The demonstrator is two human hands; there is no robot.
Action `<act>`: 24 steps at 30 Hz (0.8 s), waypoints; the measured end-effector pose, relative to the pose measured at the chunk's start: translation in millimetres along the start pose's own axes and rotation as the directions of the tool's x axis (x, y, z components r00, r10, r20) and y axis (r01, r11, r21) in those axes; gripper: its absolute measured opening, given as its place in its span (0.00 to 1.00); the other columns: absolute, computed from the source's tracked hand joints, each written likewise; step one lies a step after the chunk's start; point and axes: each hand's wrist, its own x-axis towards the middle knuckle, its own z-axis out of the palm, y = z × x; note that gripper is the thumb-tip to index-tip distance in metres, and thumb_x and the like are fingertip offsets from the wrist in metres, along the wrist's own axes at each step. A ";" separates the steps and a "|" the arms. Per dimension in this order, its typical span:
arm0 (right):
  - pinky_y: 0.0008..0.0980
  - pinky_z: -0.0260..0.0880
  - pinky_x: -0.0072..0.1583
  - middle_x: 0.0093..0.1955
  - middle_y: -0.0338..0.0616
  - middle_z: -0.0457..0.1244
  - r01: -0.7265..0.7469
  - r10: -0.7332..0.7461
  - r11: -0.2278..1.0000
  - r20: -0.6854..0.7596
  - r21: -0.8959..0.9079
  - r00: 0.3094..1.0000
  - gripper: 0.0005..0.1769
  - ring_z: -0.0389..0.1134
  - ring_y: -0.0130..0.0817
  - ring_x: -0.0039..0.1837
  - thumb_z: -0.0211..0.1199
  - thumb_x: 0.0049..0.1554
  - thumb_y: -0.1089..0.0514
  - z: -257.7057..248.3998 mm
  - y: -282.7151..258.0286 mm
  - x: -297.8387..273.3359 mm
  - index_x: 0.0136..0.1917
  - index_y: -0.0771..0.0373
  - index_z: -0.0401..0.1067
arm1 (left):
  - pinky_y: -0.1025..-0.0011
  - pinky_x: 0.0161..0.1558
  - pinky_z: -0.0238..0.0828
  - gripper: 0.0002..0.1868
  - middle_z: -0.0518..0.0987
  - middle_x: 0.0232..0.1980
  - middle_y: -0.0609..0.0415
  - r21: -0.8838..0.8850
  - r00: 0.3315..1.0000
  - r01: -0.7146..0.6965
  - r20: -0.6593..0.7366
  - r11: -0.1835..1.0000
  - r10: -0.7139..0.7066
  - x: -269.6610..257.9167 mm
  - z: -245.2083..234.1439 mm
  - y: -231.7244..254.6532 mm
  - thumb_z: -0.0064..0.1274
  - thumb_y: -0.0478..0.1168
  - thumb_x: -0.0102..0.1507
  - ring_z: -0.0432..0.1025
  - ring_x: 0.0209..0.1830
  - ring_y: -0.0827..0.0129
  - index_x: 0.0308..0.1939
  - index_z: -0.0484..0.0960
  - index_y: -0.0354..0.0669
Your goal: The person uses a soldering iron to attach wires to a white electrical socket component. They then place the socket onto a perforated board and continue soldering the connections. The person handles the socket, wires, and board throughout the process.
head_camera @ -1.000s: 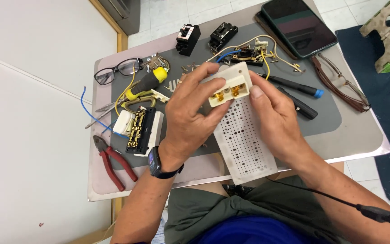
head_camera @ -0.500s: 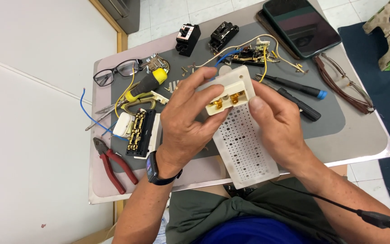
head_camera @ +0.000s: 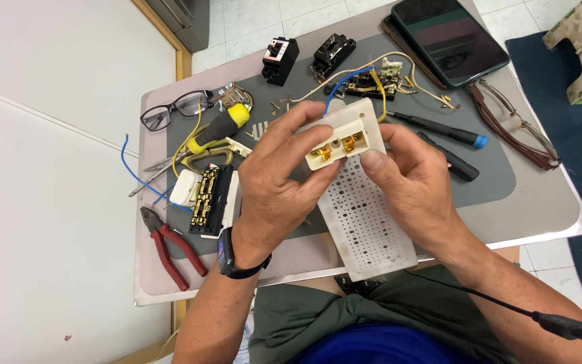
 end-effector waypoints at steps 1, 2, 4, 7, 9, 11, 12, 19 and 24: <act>0.23 0.67 0.49 0.47 0.38 0.66 -0.017 0.017 1.000 0.005 0.002 1.000 0.23 0.66 0.24 0.47 0.56 0.56 0.43 -0.1 -0.8 0.3 0.53 0.64 0.70 | 0.64 0.60 0.73 0.15 0.75 0.57 0.40 0.013 1.000 0.004 0.000 1.000 -0.004 0.9 -1.1 1.9 0.62 0.32 0.62 0.75 0.55 0.53 0.50 0.76 0.37; 0.23 0.67 0.49 0.47 0.38 0.66 -0.016 0.016 1.000 0.006 0.000 1.000 0.23 0.66 0.24 0.47 0.56 0.56 0.43 -0.3 1.0 0.4 0.53 0.64 0.70 | 0.64 0.60 0.73 0.15 0.75 0.57 0.40 0.012 1.000 0.004 -0.003 1.000 -0.004 1.2 -1.3 2.2 0.62 0.32 0.62 0.75 0.55 0.53 0.50 0.76 0.37; 0.21 0.61 0.44 0.41 0.35 0.65 -0.068 0.068 0.998 -0.012 -0.008 0.998 0.19 0.61 0.20 0.41 0.58 0.55 0.44 -0.6 4.2 1.1 0.49 0.62 0.71 | 0.64 0.58 0.74 0.15 0.75 0.56 0.40 -0.001 1.000 0.004 -0.001 1.000 -0.004 1.9 -2.3 2.7 0.62 0.32 0.61 0.75 0.54 0.54 0.50 0.76 0.36; 0.21 0.55 0.40 0.35 0.30 0.61 -0.062 0.060 0.993 -0.018 -0.103 0.998 0.18 0.55 0.18 0.37 0.58 0.56 0.43 -2.0 6.7 2.3 0.44 0.60 0.70 | 0.65 0.56 0.72 0.13 0.75 0.54 0.44 0.008 0.999 0.022 0.039 1.000 -0.023 5.3 -6.7 5.9 0.60 0.32 0.62 0.75 0.52 0.57 0.49 0.77 0.37; 0.21 0.55 0.40 0.35 0.30 0.61 -0.061 0.060 0.994 -0.015 -0.096 0.998 0.16 0.56 0.17 0.37 0.59 0.56 0.44 -2.6 6.8 5.9 0.42 0.59 0.70 | 0.64 0.55 0.72 0.13 0.75 0.54 0.43 0.006 1.000 0.004 0.031 1.000 -0.004 4.7 -6.0 4.4 0.61 0.31 0.62 0.75 0.51 0.56 0.49 0.77 0.36; 0.20 0.56 0.41 0.35 0.29 0.61 -0.060 0.059 0.995 -0.012 -0.086 0.998 0.14 0.57 0.17 0.37 0.60 0.56 0.46 -1.3 -0.8 11.0 0.40 0.58 0.70 | 0.64 0.54 0.73 0.14 0.76 0.53 0.42 0.007 1.000 -0.015 0.025 1.000 0.015 4.2 -5.6 3.5 0.62 0.30 0.61 0.75 0.49 0.55 0.48 0.76 0.35; 0.21 0.59 0.44 0.38 0.32 0.64 -0.119 0.119 0.991 -0.009 -0.065 0.993 0.13 0.60 0.18 0.40 0.60 0.55 0.48 0.1 -8.5 14.5 0.43 0.60 0.72 | 0.65 0.53 0.72 0.13 0.76 0.52 0.43 0.015 1.000 -0.012 0.023 1.000 0.012 4.4 -5.5 3.4 0.62 0.31 0.62 0.75 0.48 0.56 0.48 0.76 0.35; 0.23 0.54 0.39 0.32 0.28 0.60 -0.286 0.300 0.933 0.036 -0.219 0.953 0.13 0.55 0.18 0.37 0.59 0.53 0.49 12.1 -39.2 29.6 0.43 0.59 0.78 | 0.66 0.53 0.71 0.13 0.75 0.52 0.48 0.041 0.999 0.033 0.028 0.999 -0.034 4.1 -7.5 0.7 0.61 0.30 0.61 0.74 0.48 0.59 0.47 0.77 0.38; 0.21 0.60 0.40 0.37 0.32 0.67 -0.289 0.295 0.950 0.037 -0.122 0.955 0.12 0.62 0.19 0.38 0.61 0.54 0.51 6.8 -11.9 35.5 0.45 0.60 0.77 | 0.64 0.58 0.72 0.15 0.76 0.54 0.46 0.010 0.999 0.036 0.036 0.999 -0.036 2.2 -0.6 -11.7 0.62 0.31 0.62 0.74 0.53 0.57 0.50 0.77 0.35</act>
